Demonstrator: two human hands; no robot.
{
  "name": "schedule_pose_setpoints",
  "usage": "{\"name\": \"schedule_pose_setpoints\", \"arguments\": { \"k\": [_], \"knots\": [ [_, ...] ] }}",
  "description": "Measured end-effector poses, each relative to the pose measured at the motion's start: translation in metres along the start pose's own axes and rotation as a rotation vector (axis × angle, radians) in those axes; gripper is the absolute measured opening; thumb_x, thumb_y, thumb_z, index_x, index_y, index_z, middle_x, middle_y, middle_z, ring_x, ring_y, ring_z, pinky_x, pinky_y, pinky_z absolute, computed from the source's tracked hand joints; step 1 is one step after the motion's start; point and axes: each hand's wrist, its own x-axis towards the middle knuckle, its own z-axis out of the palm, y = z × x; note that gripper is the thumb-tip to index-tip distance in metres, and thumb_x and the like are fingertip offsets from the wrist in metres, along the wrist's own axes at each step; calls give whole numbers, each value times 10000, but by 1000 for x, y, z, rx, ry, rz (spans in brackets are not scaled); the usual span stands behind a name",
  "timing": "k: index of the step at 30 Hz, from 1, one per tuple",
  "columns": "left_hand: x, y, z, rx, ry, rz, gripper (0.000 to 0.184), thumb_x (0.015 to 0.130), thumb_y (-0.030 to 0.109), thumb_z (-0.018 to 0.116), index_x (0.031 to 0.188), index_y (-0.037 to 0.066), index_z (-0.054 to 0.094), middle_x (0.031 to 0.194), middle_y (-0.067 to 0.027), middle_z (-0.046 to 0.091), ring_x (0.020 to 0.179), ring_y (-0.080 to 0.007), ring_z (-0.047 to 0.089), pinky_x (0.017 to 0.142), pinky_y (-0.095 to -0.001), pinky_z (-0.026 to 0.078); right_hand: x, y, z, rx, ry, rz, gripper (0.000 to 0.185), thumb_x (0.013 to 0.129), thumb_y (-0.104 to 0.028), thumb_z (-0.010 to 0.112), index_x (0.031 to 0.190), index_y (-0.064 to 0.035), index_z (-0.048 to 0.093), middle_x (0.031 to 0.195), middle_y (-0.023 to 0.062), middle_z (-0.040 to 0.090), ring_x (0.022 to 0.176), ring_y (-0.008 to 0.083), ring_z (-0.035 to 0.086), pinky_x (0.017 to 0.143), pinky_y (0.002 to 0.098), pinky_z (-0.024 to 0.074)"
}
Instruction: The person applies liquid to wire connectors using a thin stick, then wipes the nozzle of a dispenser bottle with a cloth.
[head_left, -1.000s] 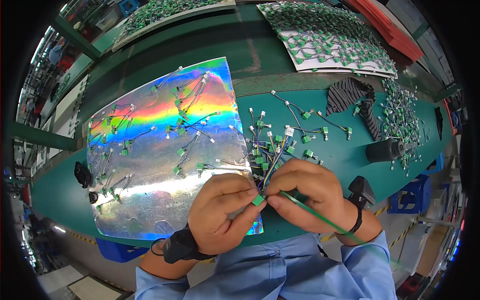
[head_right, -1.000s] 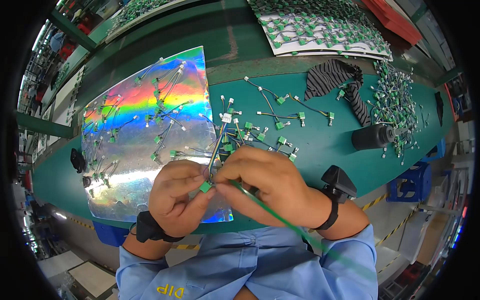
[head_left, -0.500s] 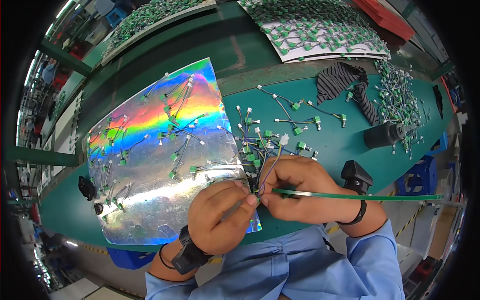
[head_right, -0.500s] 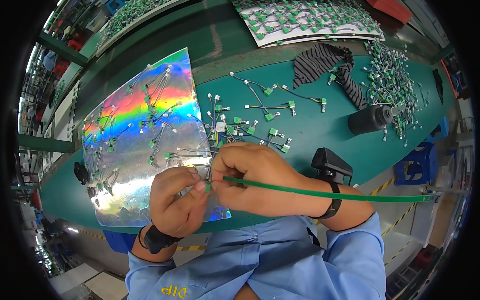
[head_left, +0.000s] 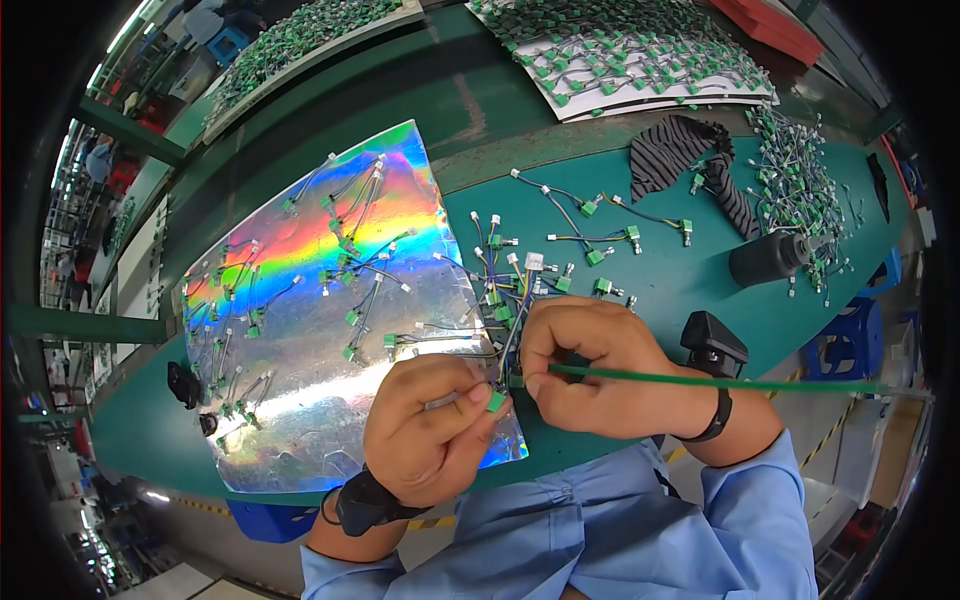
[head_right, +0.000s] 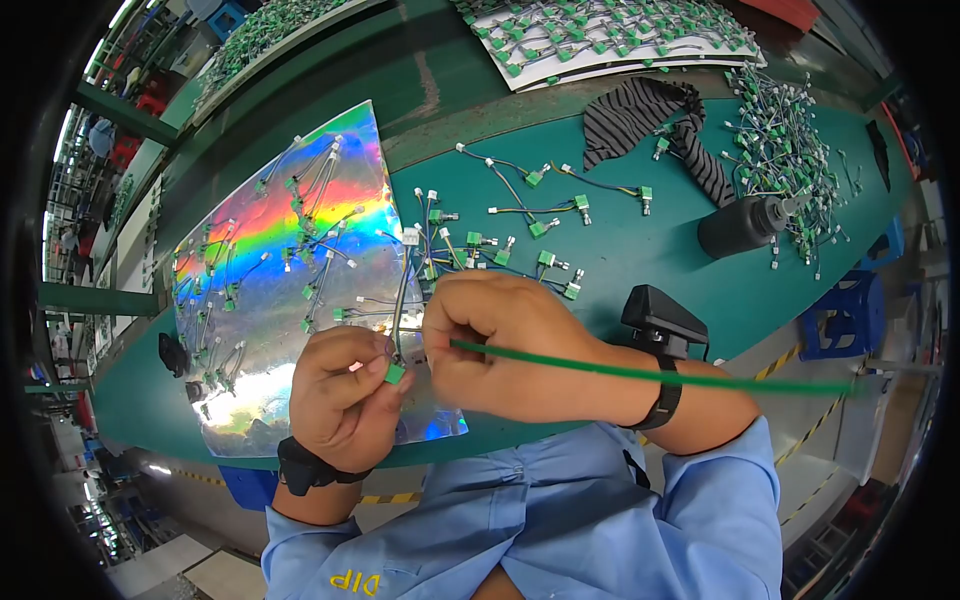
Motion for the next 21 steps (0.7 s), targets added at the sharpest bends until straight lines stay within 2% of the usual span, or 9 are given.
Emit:
{"name": "schedule_pose_setpoints", "arguments": {
  "k": [6, 10, 13, 16, 19, 21],
  "knots": [
    [-1, -2, -1, -93, 10, -37, 402, 730, -65, 778, 1084, 61, 633, 1020, -115, 628, 905, -253, 634, 764, -347, 519, 1, 5, -4, -71, -54, -178, 94, 767, -64, 650, 780, -30, 564, 685, 61, 523, 628, 223, 539, 548, 332, 426],
    [-2, -1, -4, -134, 16, -64, 363, 771, -60, 758, 1093, 48, 629, 1051, -129, 629, 928, -250, 639, 781, -345, 523, 1, 1, -5, -76, -35, -140, 91, 764, -28, 655, 809, -25, 576, 726, 63, 534, 653, 203, 548, 552, 315, 427],
    [-8, -2, -3, -275, 40, -154, 330, 793, -42, 751, 1090, 23, 626, 1059, -145, 629, 941, -252, 646, 795, -345, 526, 2, 0, -2, -83, 43, -121, 130, 762, -1, 663, 868, -25, 592, 796, 63, 553, 674, 179, 557, 550, 297, 426],
    [-11, 0, -2, -426, 45, -330, 326, 833, -36, 721, 1133, -6, 598, 1051, -150, 628, 950, -243, 651, 814, -346, 531, 1, 4, -1, -93, 102, -88, 189, 773, 2, 679, 945, -32, 609, 865, 61, 568, 691, 155, 559, 553, 278, 424],
    [-8, 1, 5, -805, 101, -500, 321, 887, -26, 669, 1189, -22, 561, 1053, -153, 633, 940, -227, 652, 830, -353, 536, 5, 0, -4, -80, 85, -125, 227, 791, -19, 702, 1004, -39, 625, 924, 59, 596, 717, 146, 557, 562, 267, 423],
    [-9, 0, 5, -968, 62, -601, 309, 919, -8, 635, 1211, -28, 539, 1039, -156, 640, 931, -220, 654, 829, -351, 538, 5, -1, -4, -68, 53, -153, 231, 802, -28, 712, 1020, -41, 637, 950, 60, 615, 737, 151, 560, 568, 264, 424]
  ]
}}
